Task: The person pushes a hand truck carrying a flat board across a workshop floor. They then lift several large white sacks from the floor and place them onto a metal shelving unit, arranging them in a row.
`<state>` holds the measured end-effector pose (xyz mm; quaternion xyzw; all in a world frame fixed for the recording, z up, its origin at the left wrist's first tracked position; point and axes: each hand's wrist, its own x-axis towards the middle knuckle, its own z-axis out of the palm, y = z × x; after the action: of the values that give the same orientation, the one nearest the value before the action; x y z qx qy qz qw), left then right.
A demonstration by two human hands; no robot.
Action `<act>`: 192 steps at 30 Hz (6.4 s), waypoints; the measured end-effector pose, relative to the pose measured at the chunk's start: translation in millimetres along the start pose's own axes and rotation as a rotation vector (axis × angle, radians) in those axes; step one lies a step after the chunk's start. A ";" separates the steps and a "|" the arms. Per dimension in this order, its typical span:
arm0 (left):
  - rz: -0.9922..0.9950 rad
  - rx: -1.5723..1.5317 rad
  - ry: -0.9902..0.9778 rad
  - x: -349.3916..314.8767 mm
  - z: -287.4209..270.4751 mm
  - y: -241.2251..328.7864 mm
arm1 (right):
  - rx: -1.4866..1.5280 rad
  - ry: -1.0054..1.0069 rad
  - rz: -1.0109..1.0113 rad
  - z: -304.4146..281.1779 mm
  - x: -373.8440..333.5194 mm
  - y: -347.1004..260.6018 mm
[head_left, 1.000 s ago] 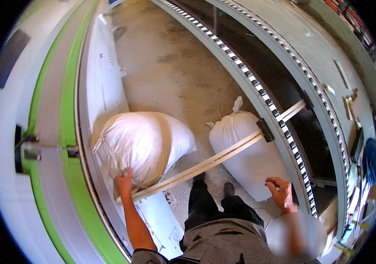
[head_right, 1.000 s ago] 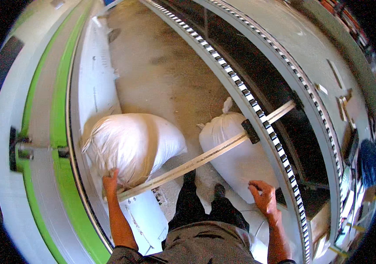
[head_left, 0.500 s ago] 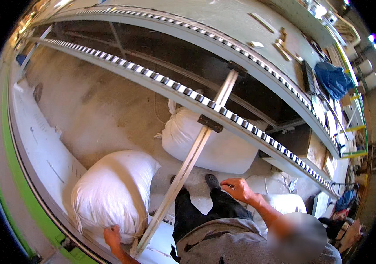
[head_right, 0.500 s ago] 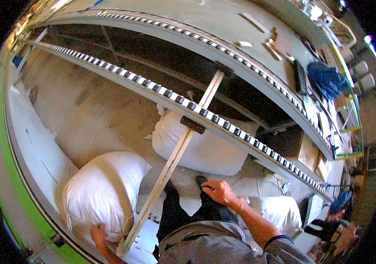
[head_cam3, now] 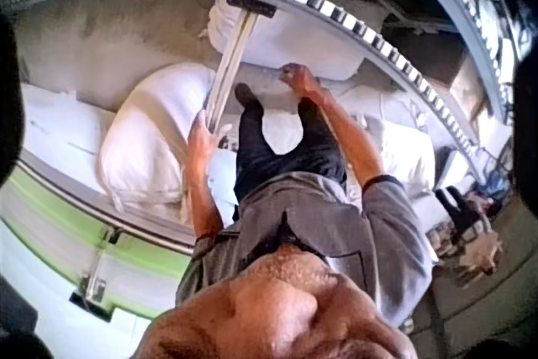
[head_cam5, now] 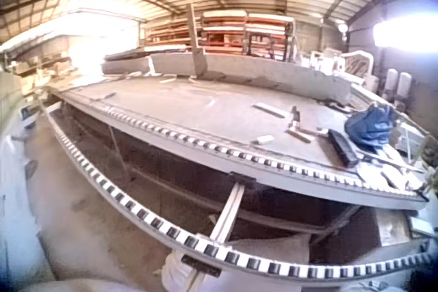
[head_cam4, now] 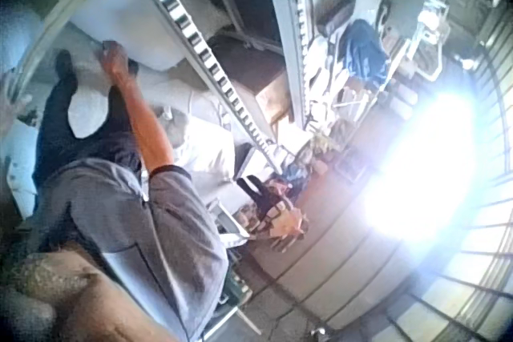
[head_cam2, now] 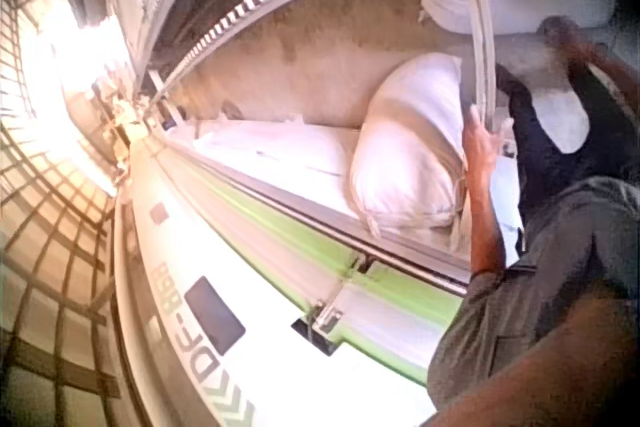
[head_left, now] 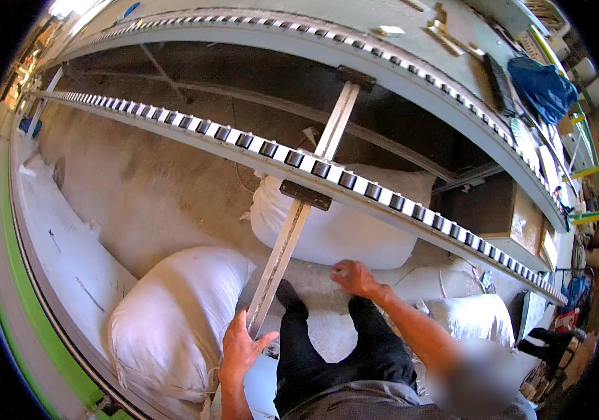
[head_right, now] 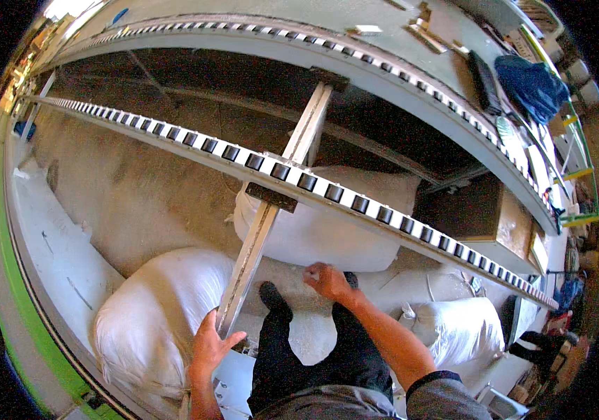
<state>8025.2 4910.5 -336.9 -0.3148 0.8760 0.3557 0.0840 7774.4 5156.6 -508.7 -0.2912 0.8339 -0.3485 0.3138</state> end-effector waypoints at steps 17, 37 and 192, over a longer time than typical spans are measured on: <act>-0.204 0.021 -0.074 40.7 25.3 -22.1 | -0.240 0.140 -0.219 100.9 414.5 41.3; -0.148 0.026 -0.100 50.5 14.7 -19.2 | 0.218 -0.282 0.211 177.1 545.0 100.1; 0.573 0.312 0.055 278.6 -5.5 302.3 | -0.672 0.133 0.530 -439.9 -34.8 142.5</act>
<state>7621.4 4935.7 -263.9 -0.0486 0.9747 0.2179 0.0040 7438.9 5440.0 -360.1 -0.1297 0.9654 0.0170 0.2258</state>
